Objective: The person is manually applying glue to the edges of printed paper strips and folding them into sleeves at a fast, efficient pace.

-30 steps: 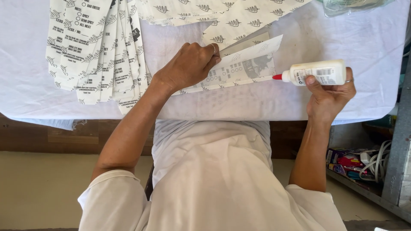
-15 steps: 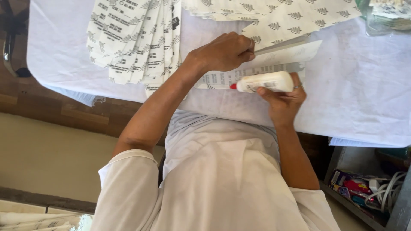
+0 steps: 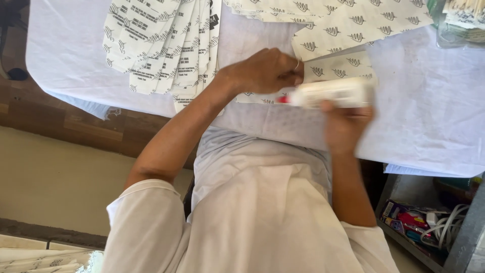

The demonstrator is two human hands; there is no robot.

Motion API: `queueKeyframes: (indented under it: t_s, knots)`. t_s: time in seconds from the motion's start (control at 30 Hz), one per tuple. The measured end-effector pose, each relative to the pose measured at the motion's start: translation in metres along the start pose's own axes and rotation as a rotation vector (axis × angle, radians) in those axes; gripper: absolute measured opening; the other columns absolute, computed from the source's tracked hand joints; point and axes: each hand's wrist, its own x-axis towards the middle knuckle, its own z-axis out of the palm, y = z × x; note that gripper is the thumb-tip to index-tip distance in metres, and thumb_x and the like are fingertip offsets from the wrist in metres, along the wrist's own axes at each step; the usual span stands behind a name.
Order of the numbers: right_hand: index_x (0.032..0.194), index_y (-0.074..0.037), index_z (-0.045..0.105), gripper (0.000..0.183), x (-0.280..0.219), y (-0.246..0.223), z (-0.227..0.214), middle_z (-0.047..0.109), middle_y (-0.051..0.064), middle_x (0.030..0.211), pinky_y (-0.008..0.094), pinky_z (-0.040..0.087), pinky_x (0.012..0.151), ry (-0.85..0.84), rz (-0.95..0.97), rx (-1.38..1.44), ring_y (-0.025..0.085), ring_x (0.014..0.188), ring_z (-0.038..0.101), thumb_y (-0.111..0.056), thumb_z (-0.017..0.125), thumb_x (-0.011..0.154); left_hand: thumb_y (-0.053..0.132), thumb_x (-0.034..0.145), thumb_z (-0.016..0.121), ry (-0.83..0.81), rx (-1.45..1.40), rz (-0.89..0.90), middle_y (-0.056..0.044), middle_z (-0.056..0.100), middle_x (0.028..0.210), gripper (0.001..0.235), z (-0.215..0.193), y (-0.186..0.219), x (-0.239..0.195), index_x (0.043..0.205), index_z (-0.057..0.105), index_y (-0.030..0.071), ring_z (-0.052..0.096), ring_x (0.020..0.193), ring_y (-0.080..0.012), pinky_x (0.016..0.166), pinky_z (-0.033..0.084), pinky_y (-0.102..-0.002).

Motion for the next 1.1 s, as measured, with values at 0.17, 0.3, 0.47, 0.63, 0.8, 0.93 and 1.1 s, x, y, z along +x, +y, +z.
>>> queueKeyframes:
  t_s: [0.17, 0.3, 0.47, 0.63, 0.8, 0.93, 1.1]
  knots:
    - [0.121, -0.004, 0.072, 0.025, 0.032, -0.03, -0.112, 0.073, 0.005, 0.11, 0.033, 0.059, 0.091, 0.177, -0.121, -0.273, 0.016, 0.102, 0.067, -0.01, 0.082, 0.099, 0.011, 0.091, 0.076, 0.034, 0.196, 0.089, -0.025, 0.058, 0.143, 0.041, 0.042, 0.01, -0.031, 0.131, 0.07, 0.006, 0.057, 0.134, -0.0326, 0.099, 0.053, -0.051]
    - [0.125, 0.006, 0.065, 0.032, 0.039, -0.022, -0.172, 0.055, 0.008, 0.103, 0.032, 0.052, 0.064, 0.109, -0.168, -0.926, 0.018, 0.084, 0.058, -0.01, 0.087, 0.108, 0.022, 0.096, 0.074, 0.109, 0.43, 0.153, -0.028, 0.043, 0.155, 0.04, 0.062, 0.007, -0.041, 0.13, 0.07, 0.001, 0.043, 0.145, -0.0416, 0.118, 0.042, -0.047]
    - [0.142, 0.017, 0.045, 0.039, 0.013, -0.048, -0.055, 0.053, 0.028, 0.126, 0.044, 0.045, 0.104, -0.152, -0.618, -1.355, 0.038, 0.114, 0.048, 0.005, 0.047, 0.105, 0.022, 0.101, 0.073, 0.222, 0.503, 0.225, -0.028, 0.044, 0.154, 0.034, 0.069, 0.01, -0.047, 0.126, 0.074, -0.002, 0.045, 0.144, -0.0413, 0.123, 0.039, -0.046]
    - [0.162, -0.003, 0.035, 0.095, -0.031, -0.025, -0.001, 0.03, 0.018, 0.17, 0.074, -0.005, 0.118, -0.655, -0.505, -1.235, 0.051, 0.154, 0.015, -0.07, 0.044, 0.096, 0.028, 0.107, 0.056, 0.232, 0.556, 0.099, -0.012, 0.041, 0.164, 0.045, 0.072, 0.019, -0.065, 0.151, 0.058, 0.018, 0.034, 0.152, -0.0361, 0.125, 0.024, -0.056]
    - [0.164, -0.001, 0.025, 0.084, -0.022, -0.053, -0.062, 0.021, 0.017, 0.17, 0.082, -0.003, 0.11, -0.556, -0.39, -1.477, 0.049, 0.15, 0.0, -0.064, 0.028, 0.109, 0.029, 0.11, 0.053, 0.196, 0.718, -0.013, -0.014, 0.036, 0.166, 0.051, 0.064, 0.03, -0.11, 0.156, 0.047, 0.006, 0.03, 0.155, -0.0342, 0.127, 0.022, -0.055]
    - [0.164, 0.011, 0.036, 0.075, -0.018, -0.069, -0.072, 0.026, 0.021, 0.171, 0.091, 0.001, 0.103, -0.54, -0.398, -1.517, 0.058, 0.147, 0.004, -0.047, 0.048, 0.117, 0.025, 0.112, 0.056, 0.304, 0.799, -0.109, -0.025, 0.04, 0.16, 0.046, 0.061, 0.043, -0.131, 0.15, 0.055, -0.001, 0.04, 0.149, -0.0431, 0.124, 0.034, -0.058]
    - [0.146, 0.017, 0.067, 0.06, -0.008, -0.045, -0.09, 0.057, 0.026, 0.159, 0.081, -0.002, 0.112, -0.451, -0.534, -1.424, 0.057, 0.152, 0.027, -0.036, 0.059, 0.121, 0.028, 0.106, 0.065, 0.629, 0.949, -0.198, -0.028, 0.066, 0.124, 0.042, 0.077, 0.059, -0.113, 0.078, 0.074, -0.002, 0.059, 0.123, -0.0506, 0.096, 0.057, -0.053]
